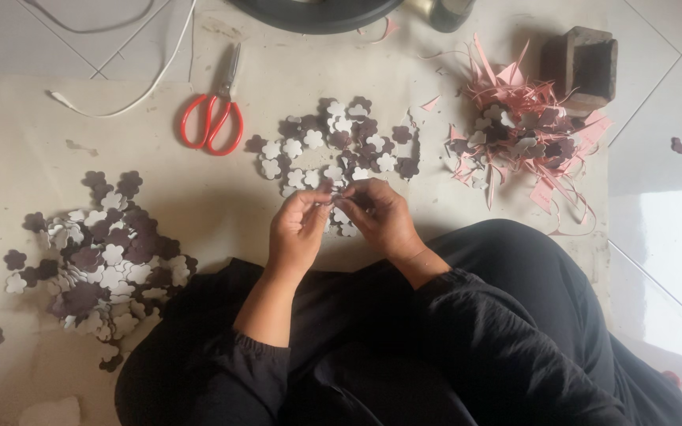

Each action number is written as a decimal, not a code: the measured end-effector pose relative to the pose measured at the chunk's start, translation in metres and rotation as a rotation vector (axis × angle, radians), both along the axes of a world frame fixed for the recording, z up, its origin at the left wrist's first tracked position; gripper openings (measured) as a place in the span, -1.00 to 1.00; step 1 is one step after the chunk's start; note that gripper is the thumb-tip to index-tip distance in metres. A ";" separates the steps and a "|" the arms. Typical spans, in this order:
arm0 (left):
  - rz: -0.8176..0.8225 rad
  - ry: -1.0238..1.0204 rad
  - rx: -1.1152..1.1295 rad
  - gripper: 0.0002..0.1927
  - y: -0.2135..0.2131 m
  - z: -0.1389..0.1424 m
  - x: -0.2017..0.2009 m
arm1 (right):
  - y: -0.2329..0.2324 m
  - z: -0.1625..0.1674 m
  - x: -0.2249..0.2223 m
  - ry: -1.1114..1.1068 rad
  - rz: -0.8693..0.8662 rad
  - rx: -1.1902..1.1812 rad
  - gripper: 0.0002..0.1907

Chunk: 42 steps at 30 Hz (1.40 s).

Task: The person sits on the floor and repeatedly picks up small flower-shaped paper cutouts in white and dark brown. They separate and stack the cutouts by hand, occasionally shifting the pile. A pair of scissors and pink paper scraps are visible nearby but not used.

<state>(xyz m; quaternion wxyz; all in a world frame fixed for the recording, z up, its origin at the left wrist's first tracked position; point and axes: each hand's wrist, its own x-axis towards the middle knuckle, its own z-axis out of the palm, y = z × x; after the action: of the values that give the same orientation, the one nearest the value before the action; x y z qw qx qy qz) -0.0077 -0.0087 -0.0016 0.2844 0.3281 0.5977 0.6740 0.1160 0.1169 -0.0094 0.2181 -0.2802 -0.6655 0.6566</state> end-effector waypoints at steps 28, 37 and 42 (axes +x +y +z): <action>0.053 -0.349 -0.206 -0.70 -0.005 -0.011 -0.019 | 0.006 0.027 -0.005 -0.238 0.013 -0.239 -0.70; 0.012 -0.165 -0.148 -0.54 -0.010 -0.028 -0.036 | 0.126 0.022 0.069 0.368 -0.927 -0.407 -0.71; 0.034 -0.377 -0.367 -0.45 -0.008 -0.033 -0.031 | 0.107 0.018 0.050 0.144 -0.823 -0.629 -0.70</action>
<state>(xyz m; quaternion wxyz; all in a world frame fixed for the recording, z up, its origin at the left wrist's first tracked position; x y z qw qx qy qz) -0.0384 -0.0164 -0.0343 0.4341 0.1294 0.6517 0.6083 0.1658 0.2241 0.0088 0.4083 -0.5247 -0.2542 0.7024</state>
